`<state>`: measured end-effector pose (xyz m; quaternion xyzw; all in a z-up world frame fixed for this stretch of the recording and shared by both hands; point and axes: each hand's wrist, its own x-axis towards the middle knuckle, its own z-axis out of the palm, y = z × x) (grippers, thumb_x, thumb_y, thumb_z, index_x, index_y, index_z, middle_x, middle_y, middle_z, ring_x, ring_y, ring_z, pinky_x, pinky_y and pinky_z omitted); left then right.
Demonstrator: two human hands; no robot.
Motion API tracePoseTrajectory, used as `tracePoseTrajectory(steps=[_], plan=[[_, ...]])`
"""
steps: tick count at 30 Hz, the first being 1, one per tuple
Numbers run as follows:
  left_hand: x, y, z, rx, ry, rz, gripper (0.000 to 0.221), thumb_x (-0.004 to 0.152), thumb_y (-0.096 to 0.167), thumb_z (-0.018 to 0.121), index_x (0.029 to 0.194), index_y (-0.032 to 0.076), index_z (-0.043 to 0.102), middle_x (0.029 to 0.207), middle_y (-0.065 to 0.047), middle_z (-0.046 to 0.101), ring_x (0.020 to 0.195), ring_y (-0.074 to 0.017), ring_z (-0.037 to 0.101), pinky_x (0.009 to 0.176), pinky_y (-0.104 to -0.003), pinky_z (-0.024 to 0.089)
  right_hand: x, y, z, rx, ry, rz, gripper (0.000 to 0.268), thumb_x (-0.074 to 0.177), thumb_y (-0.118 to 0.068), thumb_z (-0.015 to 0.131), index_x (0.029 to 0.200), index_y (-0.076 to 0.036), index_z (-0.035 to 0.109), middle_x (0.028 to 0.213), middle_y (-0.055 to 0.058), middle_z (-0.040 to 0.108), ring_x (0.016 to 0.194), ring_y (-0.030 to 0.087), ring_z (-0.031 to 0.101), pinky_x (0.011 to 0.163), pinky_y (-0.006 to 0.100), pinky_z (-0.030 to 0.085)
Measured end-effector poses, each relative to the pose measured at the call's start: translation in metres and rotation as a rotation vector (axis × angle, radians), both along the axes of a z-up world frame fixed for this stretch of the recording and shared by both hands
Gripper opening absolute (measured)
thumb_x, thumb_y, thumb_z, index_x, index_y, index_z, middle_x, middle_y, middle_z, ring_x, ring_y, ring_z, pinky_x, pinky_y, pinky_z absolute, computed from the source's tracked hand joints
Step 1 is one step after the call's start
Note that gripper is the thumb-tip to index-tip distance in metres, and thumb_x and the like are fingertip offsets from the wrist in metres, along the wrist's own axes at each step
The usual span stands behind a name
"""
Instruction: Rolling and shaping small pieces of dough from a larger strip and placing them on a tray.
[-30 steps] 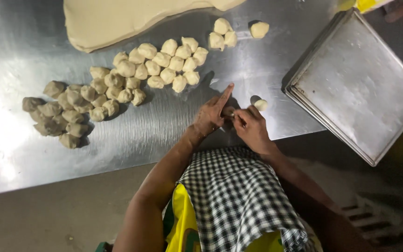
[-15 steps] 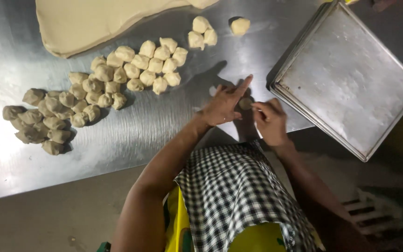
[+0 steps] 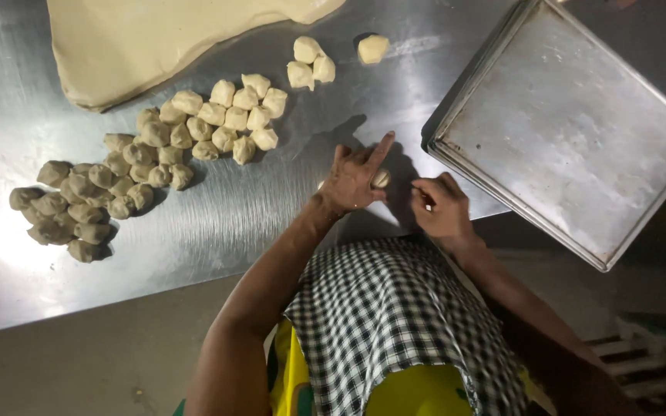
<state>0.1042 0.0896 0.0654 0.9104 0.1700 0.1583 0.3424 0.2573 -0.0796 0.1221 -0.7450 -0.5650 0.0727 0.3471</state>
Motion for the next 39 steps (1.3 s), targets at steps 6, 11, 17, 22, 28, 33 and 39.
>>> tracePoseTrajectory(steps=[6,11,17,22,28,33,39], plan=[[0.001,0.004,-0.004,-0.048,-0.031,0.002,0.111,0.074,0.014,0.08,0.165,0.014,0.016,0.079,-0.007,0.067,0.075,-0.0284,0.063,0.095,-0.049,0.037,-0.021,0.035,-0.012,0.084,0.056,0.106,0.021,0.088,0.0,0.073,0.108,-0.004,0.07,0.094,0.014,0.063,0.077,0.029,0.067,0.065,0.038,0.055],[0.0,0.002,0.005,-0.007,0.04,0.048,0.106,0.08,0.015,0.079,0.166,0.014,0.017,0.083,-0.007,0.07,0.076,-0.0289,0.063,0.096,-0.051,0.036,-0.009,0.015,-0.017,-0.086,0.019,0.099,0.02,0.084,0.002,0.073,0.104,-0.003,0.072,0.088,0.017,0.06,0.068,0.031,0.064,0.06,0.039,0.052],[-0.04,-0.002,0.033,0.046,-0.056,0.106,0.115,0.059,0.04,0.09,0.155,0.014,0.031,0.111,-0.012,0.067,0.105,-0.0312,0.059,0.092,-0.055,0.035,0.039,0.053,-0.012,-0.008,0.13,0.007,0.015,0.09,0.002,0.073,0.104,-0.002,0.069,0.085,0.015,0.066,0.07,0.022,0.066,0.062,0.034,0.053],[-0.083,-0.015,0.02,0.135,-0.055,0.223,0.09,0.061,0.027,0.089,0.142,0.012,0.052,0.131,-0.016,0.058,0.12,-0.0377,0.051,0.095,-0.056,0.04,0.076,0.177,-0.053,0.147,0.828,-0.144,0.016,0.094,0.002,0.068,0.108,-0.004,0.064,0.084,0.004,0.068,0.063,0.01,0.064,0.056,0.027,0.052],[-0.093,-0.023,0.005,0.032,-0.047,0.329,0.065,0.073,0.01,0.079,0.135,0.008,0.061,0.131,-0.015,0.059,0.116,-0.0383,0.051,0.099,-0.049,0.047,0.089,0.252,-0.078,0.021,0.781,-0.239,0.01,0.093,-0.003,0.07,0.103,-0.004,0.069,0.082,0.004,0.068,0.064,0.014,0.065,0.055,0.033,0.052],[-0.089,-0.022,0.015,-0.007,0.008,0.339,0.04,0.08,0.007,0.077,0.12,0.008,0.071,0.124,-0.011,0.064,0.108,-0.0352,0.057,0.095,-0.043,0.051,0.071,0.19,-0.024,-0.301,0.049,-0.001,0.039,0.098,-0.029,0.077,0.124,-0.004,0.064,0.098,0.017,0.066,0.088,0.027,0.065,0.073,0.042,0.053],[-0.025,0.001,0.038,-0.089,-0.192,0.508,0.037,0.081,0.013,0.079,0.116,0.006,0.07,0.109,-0.016,0.067,0.101,-0.0356,0.065,0.084,-0.048,0.056,0.038,0.074,-0.034,-0.546,0.019,0.504,0.069,0.073,-0.013,0.075,0.138,-0.005,0.054,0.133,0.019,0.05,0.114,0.034,0.052,0.081,0.041,0.053]])
